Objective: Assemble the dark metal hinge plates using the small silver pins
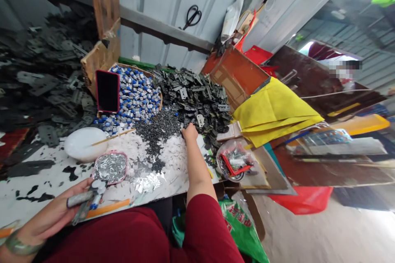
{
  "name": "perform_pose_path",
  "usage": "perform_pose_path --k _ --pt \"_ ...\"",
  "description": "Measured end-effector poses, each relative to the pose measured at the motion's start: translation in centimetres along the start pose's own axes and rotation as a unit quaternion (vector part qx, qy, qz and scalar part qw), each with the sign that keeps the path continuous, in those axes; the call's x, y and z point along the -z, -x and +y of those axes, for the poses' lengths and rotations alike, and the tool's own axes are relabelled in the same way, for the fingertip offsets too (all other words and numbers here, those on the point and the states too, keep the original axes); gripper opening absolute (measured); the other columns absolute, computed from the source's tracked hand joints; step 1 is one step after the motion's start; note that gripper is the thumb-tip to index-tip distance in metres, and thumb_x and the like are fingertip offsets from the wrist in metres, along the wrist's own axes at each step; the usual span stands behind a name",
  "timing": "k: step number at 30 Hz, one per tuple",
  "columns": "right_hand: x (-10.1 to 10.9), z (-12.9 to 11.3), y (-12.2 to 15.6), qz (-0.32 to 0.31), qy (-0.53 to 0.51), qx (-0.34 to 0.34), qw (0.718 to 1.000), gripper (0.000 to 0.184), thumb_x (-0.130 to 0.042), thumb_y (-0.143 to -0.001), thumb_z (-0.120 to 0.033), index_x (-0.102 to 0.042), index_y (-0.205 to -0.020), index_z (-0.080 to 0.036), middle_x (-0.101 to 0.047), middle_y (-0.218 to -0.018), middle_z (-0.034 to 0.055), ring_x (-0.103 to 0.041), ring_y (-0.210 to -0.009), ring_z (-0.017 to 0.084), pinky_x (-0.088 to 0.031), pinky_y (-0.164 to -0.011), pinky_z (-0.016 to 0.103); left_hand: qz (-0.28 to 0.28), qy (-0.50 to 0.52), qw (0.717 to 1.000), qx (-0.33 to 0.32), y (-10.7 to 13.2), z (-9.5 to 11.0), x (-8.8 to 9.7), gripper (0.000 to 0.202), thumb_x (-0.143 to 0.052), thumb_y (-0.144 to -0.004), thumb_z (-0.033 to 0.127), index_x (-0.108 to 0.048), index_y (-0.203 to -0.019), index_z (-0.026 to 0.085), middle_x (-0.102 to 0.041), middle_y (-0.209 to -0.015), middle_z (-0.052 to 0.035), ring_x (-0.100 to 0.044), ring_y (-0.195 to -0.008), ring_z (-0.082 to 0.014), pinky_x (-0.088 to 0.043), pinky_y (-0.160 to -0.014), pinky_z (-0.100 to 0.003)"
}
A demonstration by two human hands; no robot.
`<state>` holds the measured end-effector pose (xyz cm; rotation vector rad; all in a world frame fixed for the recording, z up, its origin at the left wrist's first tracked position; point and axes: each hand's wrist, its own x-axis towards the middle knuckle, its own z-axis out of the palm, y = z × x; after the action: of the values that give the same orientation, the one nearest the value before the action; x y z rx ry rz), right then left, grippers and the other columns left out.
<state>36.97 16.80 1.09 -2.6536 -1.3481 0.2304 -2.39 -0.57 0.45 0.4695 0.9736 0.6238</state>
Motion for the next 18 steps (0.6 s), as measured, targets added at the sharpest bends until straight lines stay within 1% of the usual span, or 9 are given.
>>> perform_pose_path --k 3,5,9,13,15,16,17,18 --pt "0.5 0.7 1.5 -0.019 -0.007 0.021 1.000 0.025 -0.061 -0.074 -0.026 -0.057 -0.097 -0.020 -0.066 -0.097 0.0062 -0.062 -0.093 0.021 -0.045 -0.075 0.027 -0.009 0.003 1.000 0.010 -0.8 0.2 -0.3 0.051 -0.080 -0.061 0.028 -0.061 -0.108 0.021 -0.067 -0.084 -0.0017 -0.061 -0.071 -0.0153 -0.049 -0.070 -0.026" --pt "0.7 0.9 2.6 -0.025 -0.016 0.048 0.998 0.023 -0.061 -0.073 -0.026 -0.057 -0.095 -0.021 -0.066 -0.093 0.0040 -0.062 -0.088 0.020 -0.044 -0.071 0.026 -0.025 0.000 1.000 0.009 -1.2 0.2 -0.5 0.049 -0.079 -0.062 0.028 -0.060 -0.107 0.020 -0.067 -0.082 -0.0017 -0.061 -0.070 -0.0151 -0.049 -0.069 -0.026" --pt "0.8 0.4 4.4 -0.027 -0.038 0.098 0.994 0.018 -0.059 -0.072 -0.025 -0.059 -0.090 -0.020 -0.067 -0.091 0.0053 -0.062 -0.085 0.021 -0.044 -0.070 0.028 -0.060 -0.005 0.998 0.000 -1.1 -0.1 -0.2 0.046 -0.075 -0.066 0.026 -0.060 -0.108 0.020 -0.066 -0.077 -0.0013 -0.061 -0.067 -0.0149 -0.049 -0.068 -0.026" --pt "1.3 -0.9 5.2 0.029 -0.096 0.123 0.987 0.016 -0.051 -0.079 -0.023 -0.062 -0.091 -0.019 -0.067 -0.095 0.0093 -0.061 -0.093 0.023 -0.045 -0.079 0.032 -0.056 -0.004 0.998 -0.007 -0.4 -0.3 0.3 0.042 -0.075 -0.066 0.026 -0.061 -0.104 0.019 -0.065 -0.075 -0.0011 -0.061 -0.065 -0.0143 -0.050 -0.065 -0.025" --pt "1.3 -1.8 6.1 0.042 -0.188 0.138 0.972 0.020 -0.047 -0.083 -0.025 -0.062 -0.093 -0.017 -0.067 -0.093 0.0087 -0.062 -0.091 0.022 -0.047 -0.079 0.032 -0.033 0.009 0.999 -0.028 -0.2 -0.3 0.3 0.039 -0.076 -0.064 0.026 -0.061 -0.099 0.019 -0.065 -0.074 -0.0003 -0.061 -0.066 -0.0139 -0.050 -0.064 -0.024" --pt "1.1 -2.4 7.0 0.034 -0.256 0.140 0.956 0.022 -0.046 -0.084 -0.029 -0.062 -0.094 -0.017 -0.067 -0.089 0.0075 -0.063 -0.085 0.020 -0.048 -0.074 0.031 -0.018 0.017 0.999 -0.046 -0.2 -0.3 0.2 0.037 -0.076 -0.063 0.025 -0.061 -0.096 0.019 -0.065 -0.074 0.0003 -0.061 -0.066 -0.0135 -0.050 -0.063 -0.023" --pt "0.7 -2.9 8.1 0.013 -0.332 0.140 0.933 0.024 -0.047 -0.084 -0.033 -0.061 -0.094 -0.017 -0.067 -0.084 0.0057 -0.063 -0.078 0.019 -0.050 -0.068 0.030 0.000 0.025 0.997 -0.067 -0.3 -0.2 0.1 0.036 -0.077 -0.061 0.024 -0.061 -0.093 0.019 -0.064 -0.072 0.0011 -0.060 -0.065 -0.0126 -0.049 -0.061 -0.022" --pt "0.2 -3.5 9.6 -0.026 -0.404 0.138 0.904 0.026 -0.049 -0.082 -0.037 -0.061 -0.093 -0.017 -0.066 -0.077 0.0037 -0.063 -0.069 0.018 -0.050 -0.061 0.028 0.013 0.030 0.995 -0.091 -0.4 -0.2 0.0 0.035 -0.076 -0.061 0.023 -0.060 -0.091 0.019 -0.064 -0.071 0.0015 -0.060 -0.064 -0.0120 -0.049 -0.060 -0.021"
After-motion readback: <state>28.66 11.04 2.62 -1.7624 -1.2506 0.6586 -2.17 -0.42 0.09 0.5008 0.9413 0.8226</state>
